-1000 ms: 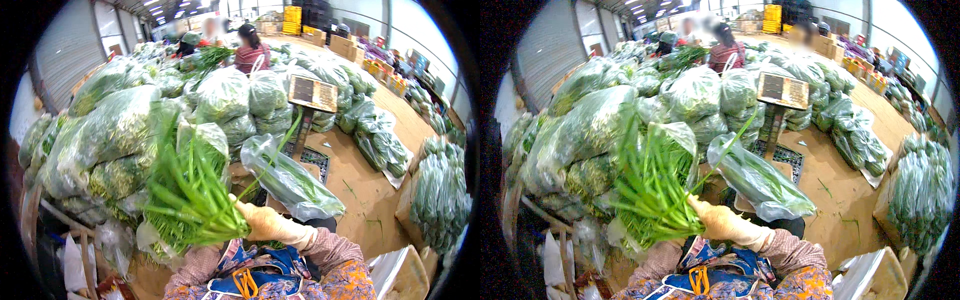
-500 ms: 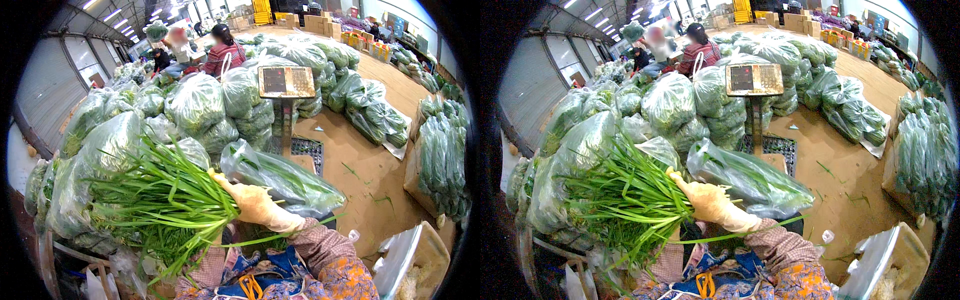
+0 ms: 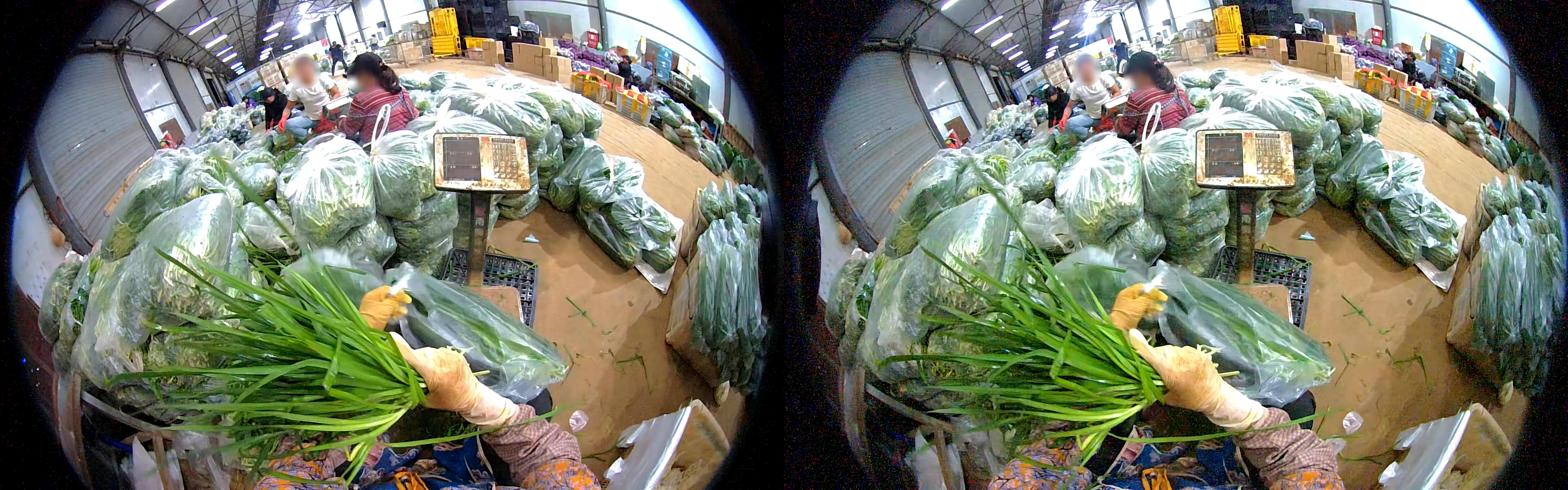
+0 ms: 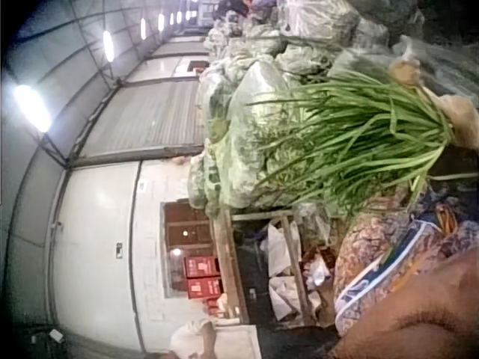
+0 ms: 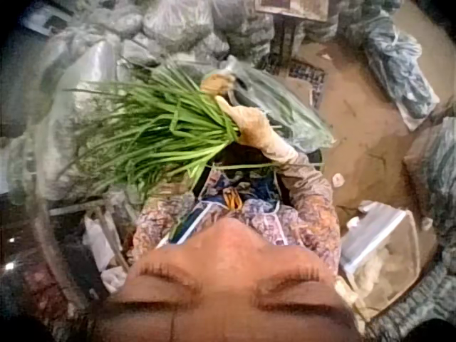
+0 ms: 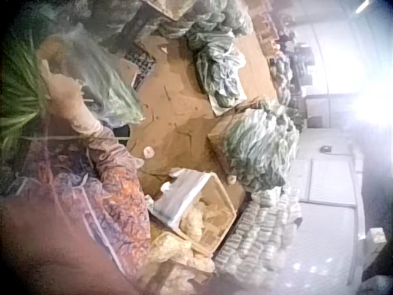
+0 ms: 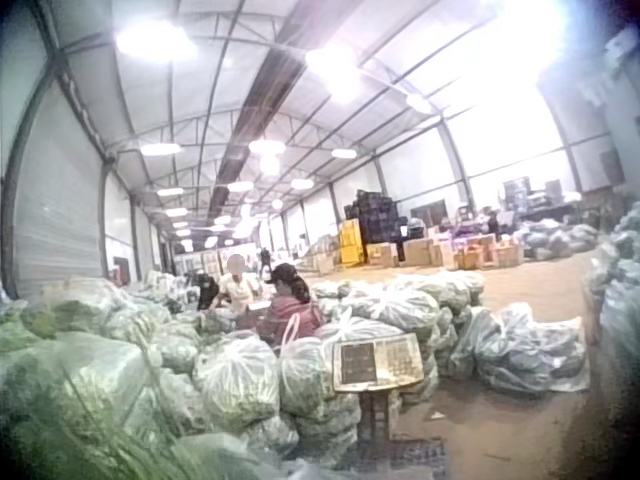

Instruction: The person sorts bunches of green onions by hand, places them into plastic bags, and weighs the bags on a digital scale. They tie the bags and organize them on the floor of the market.

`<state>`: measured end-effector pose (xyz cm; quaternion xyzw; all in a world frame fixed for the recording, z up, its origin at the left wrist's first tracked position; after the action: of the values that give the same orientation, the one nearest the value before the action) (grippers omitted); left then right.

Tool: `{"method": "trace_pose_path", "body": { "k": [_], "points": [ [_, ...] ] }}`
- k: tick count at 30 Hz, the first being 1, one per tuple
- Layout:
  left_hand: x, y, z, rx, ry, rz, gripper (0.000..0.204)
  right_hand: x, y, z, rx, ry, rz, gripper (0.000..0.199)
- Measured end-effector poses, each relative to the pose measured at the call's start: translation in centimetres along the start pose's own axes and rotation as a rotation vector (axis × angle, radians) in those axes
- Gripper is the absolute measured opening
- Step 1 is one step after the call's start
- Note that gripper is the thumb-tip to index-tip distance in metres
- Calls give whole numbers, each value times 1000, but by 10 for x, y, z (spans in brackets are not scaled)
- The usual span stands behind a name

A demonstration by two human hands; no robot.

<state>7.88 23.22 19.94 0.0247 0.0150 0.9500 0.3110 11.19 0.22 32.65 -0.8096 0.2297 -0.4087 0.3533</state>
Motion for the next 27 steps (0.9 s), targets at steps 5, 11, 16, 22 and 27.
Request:
{"method": "trace_pose_path", "body": {
  "k": [5, 11, 16, 22, 27],
  "points": [
    [23, 4, 54, 51, 145, 61, 45, -13, 15, 15, -18, -50, 18, 82],
    [19, 29, 121, -108, 245, -217, 48, -20, -27, 4, 138, -23, 121, 71],
    [7, 52, 140, 2, 273, -443, 48, -54, -30, 62, -47, -25, 6, 77],
    [41, 55, 129, -89, 300, -341, 48, -9, 37, 181, -248, 150, -194, 54],
    [52, 26, 125, -176, 318, -49, 45, 107, 167, 241, -1239, 485, -143, 32]
  ]
}}
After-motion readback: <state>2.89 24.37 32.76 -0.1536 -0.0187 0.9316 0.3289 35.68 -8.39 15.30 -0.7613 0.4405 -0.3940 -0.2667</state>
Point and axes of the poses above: each hand's wrist, its own y-axis away from the middle knuckle, its own x-axis out of the back of the hand, z = x × y, the point moved 5 cm from there along -y, towards the middle knuckle, and after that the axes turned 14 degrees about z, right-handed, at the moved point
